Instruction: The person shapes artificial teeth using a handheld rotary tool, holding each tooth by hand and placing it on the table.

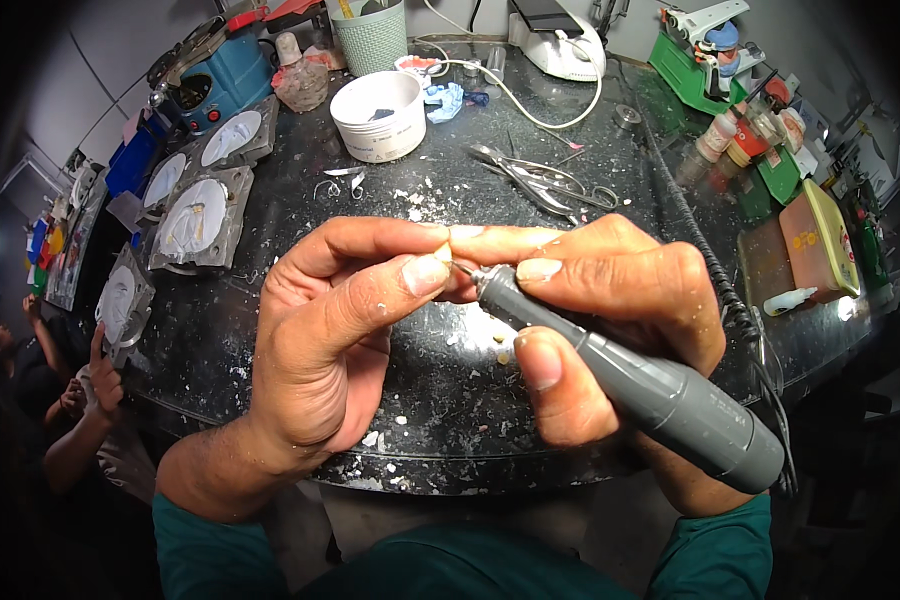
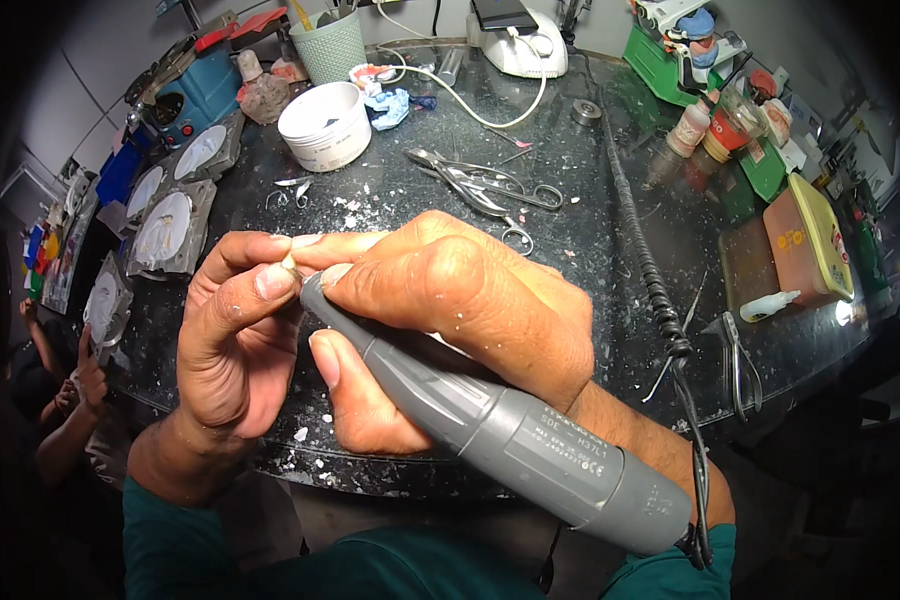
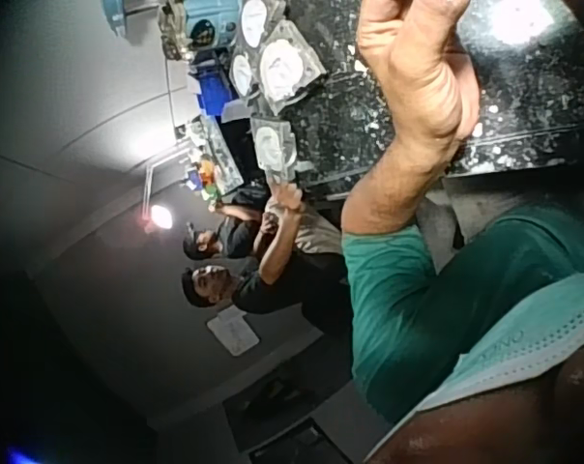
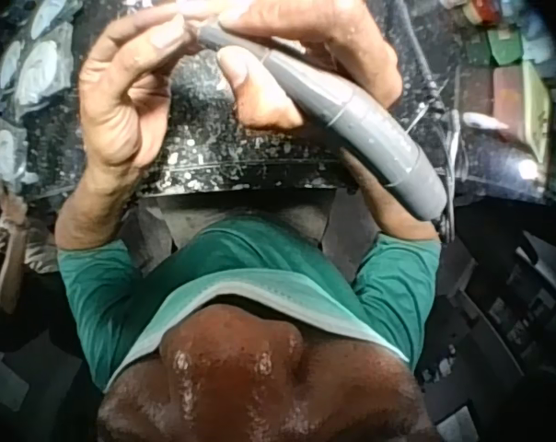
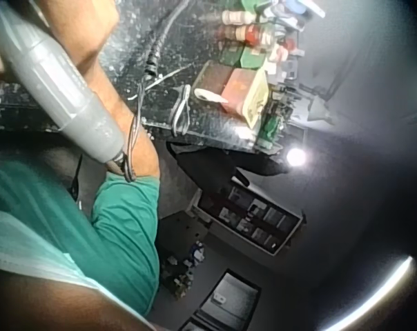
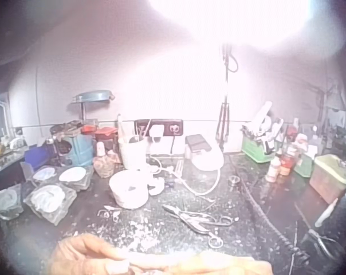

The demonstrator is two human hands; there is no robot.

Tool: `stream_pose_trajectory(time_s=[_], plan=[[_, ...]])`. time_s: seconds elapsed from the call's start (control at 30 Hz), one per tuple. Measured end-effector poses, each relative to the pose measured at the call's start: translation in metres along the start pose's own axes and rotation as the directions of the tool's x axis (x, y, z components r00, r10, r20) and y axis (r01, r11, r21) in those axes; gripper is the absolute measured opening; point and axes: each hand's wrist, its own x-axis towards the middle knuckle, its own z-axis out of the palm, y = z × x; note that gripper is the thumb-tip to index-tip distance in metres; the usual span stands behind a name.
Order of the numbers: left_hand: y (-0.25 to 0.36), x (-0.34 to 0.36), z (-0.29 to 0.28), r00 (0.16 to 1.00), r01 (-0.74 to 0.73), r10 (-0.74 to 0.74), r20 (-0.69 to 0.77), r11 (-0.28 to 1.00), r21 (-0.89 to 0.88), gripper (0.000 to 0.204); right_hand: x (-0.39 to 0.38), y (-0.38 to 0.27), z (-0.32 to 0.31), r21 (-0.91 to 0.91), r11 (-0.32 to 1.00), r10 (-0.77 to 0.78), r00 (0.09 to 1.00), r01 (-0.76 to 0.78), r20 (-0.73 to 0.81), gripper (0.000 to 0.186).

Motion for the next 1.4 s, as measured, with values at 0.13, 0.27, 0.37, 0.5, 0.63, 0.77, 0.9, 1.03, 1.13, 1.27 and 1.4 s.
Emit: stream_pose_trajectory(time_s=[0.13, 0.27, 0.37, 0.5, 0.63, 0.77, 0.9, 1.03, 1.13, 1.27, 1.4], plan=[[0.000, 0.000, -0.004, 0.999, 0.034, -0.035, 0.025, 0.999, 0.033, 0.019, -0.001, 0.004, 0.001, 0.012, 1.000, -0.020, 0.999, 0.020, -0.027, 0.030], [0.000, -0.001, -0.002, 0.998, 0.066, -0.066, 0.012, 0.998, -0.007, 0.019, 0.001, 0.006, 0.002, 0.008, 0.998, -0.063, 0.998, 0.063, -0.019, 0.029], [-0.003, -0.001, -0.003, 0.999, 0.053, -0.054, -0.008, 0.997, -0.055, 0.018, 0.003, 0.012, 0.006, -0.042, 0.986, -0.161, 0.986, 0.159, -0.047, 0.028], [-0.002, -0.001, -0.003, 0.999, 0.042, -0.043, -0.006, 0.997, -0.068, 0.018, 0.003, 0.019, 0.009, -0.048, 0.965, -0.260, 0.963, 0.257, -0.069, 0.028], [-0.001, -0.002, -0.003, 0.998, 0.068, -0.066, 0.020, 0.990, -0.123, 0.018, 0.003, 0.023, 0.008, -0.012, 0.959, -0.284, 0.957, 0.283, -0.060, 0.030], [-0.002, 0.000, -0.006, 0.998, 0.061, -0.057, 0.037, 0.993, -0.106, 0.018, 0.002, 0.019, 0.007, -0.014, 0.973, -0.230, 0.972, 0.230, -0.042, 0.030], [-0.001, 0.000, -0.005, 0.990, 0.138, -0.133, 0.041, 0.974, -0.178, 0.020, 0.003, 0.021, 0.004, 0.005, 0.969, -0.248, 0.969, 0.248, -0.027, 0.030], [-0.002, -0.001, -0.005, 0.983, 0.181, -0.182, 0.016, 0.956, -0.231, 0.022, 0.002, 0.023, 0.010, 0.020, 0.954, -0.296, 0.952, 0.298, -0.081, 0.030], [-0.002, -0.002, -0.004, 0.982, 0.185, -0.187, 0.013, 0.955, -0.231, 0.022, 0.002, 0.025, 0.011, 0.015, 0.950, -0.308, 0.946, 0.311, -0.096, 0.030], [-0.002, -0.002, -0.003, 0.983, 0.183, -0.185, 0.017, 0.947, -0.263, 0.022, 0.002, 0.025, 0.011, 0.018, 0.947, -0.318, 0.943, 0.321, -0.092, 0.031], [-0.002, -0.001, -0.004, 0.982, 0.187, -0.190, 0.011, 0.948, -0.256, 0.022, 0.003, 0.026, 0.011, 0.032, 0.946, -0.317, 0.944, 0.321, -0.088, 0.032]])
